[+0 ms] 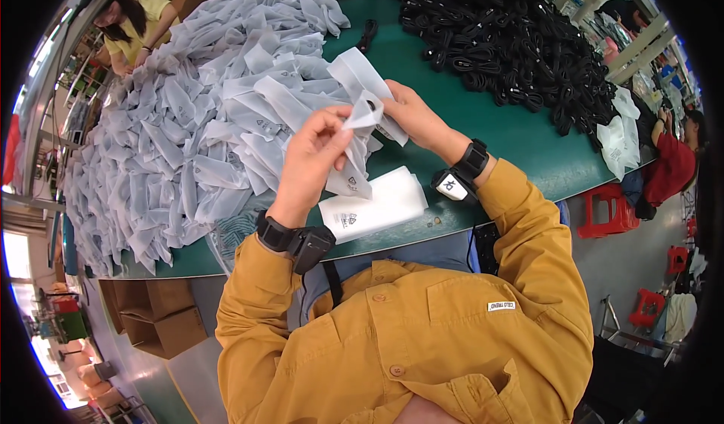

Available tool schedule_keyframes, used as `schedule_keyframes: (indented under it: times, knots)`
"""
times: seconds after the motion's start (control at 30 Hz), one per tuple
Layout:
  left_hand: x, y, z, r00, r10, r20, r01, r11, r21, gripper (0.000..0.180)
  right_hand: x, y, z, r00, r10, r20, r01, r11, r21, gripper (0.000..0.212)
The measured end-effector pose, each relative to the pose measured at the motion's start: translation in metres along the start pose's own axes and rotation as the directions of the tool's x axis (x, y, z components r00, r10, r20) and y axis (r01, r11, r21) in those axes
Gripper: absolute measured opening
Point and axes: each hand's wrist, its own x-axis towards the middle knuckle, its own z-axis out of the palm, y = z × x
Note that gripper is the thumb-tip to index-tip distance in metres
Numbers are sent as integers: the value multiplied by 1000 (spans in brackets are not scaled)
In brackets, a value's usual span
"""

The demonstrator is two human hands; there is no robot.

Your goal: The person gathers a pile of plastic bags, picks up a black cable, and slides it into one of the bags. This process is repeated with additional cables and plastic bags, one at a time.

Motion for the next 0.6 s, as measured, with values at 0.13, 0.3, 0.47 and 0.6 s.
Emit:
schedule_keyframes:
  times: [0.13,0.3,0.47,0.6]
  knots:
    - [4,1,-8,995,14,-103,-27,992,-127,15,-18,-31,22,993,-108,46,99,982,160,42]
    - [1,-11,-7,991,28,-134,-34,998,-46,16,-16,-53,37,997,-79,11,79,995,-58,32]
    - [4,-2,12,962,102,-251,-113,993,-27,19,-1,-65,46,986,-164,-23,164,986,10,26]
    - [8,0,-6,969,64,-239,-66,998,-2,36,20,-91,58,974,-221,58,224,974,-43,32]
